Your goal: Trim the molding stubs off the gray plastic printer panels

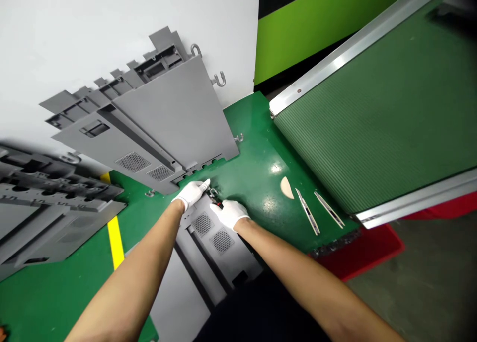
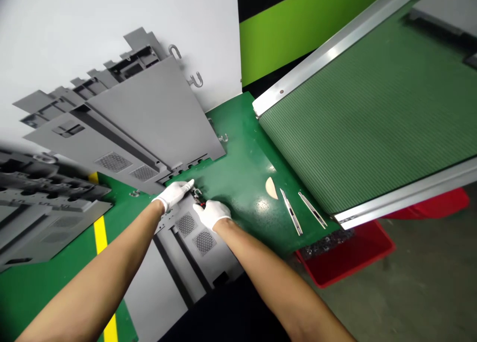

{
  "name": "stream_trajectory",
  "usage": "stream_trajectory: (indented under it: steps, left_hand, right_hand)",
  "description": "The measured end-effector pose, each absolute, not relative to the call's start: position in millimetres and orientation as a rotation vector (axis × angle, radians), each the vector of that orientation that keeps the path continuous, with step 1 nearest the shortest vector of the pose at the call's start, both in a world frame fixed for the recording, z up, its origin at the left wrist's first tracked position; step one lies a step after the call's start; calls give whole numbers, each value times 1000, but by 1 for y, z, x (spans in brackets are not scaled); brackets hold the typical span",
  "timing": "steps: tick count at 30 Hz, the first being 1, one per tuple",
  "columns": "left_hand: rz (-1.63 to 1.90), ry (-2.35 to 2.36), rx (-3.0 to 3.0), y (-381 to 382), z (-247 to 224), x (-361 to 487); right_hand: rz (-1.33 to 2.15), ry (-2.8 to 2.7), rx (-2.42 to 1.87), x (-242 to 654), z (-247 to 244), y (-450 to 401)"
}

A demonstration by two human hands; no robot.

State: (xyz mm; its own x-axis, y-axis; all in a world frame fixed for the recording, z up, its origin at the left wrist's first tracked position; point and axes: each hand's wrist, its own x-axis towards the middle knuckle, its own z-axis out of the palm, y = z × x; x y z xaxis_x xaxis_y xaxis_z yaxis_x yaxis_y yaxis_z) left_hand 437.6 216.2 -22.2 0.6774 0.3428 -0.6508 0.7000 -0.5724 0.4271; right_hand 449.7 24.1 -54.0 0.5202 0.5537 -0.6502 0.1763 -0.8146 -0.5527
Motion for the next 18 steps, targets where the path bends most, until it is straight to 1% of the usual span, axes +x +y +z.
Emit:
stream_trajectory:
  steps: [4,7,12,18]
  left_hand:
    - [-641,812,2132,211,-23,443]
    - [-713,721,2112,208,-28,448]
    - [-857,644,2212,211,-49,454]
    - [-900,649,2305,217,-78,472]
  right_hand:
    - [1181,-660,-2391,449,-52,30]
    - [1143,-681,-2427,446,-53,32]
    - [1119,-688,-2454,443,-56,32]
    - [1127,-697,-2463,444,-55,31]
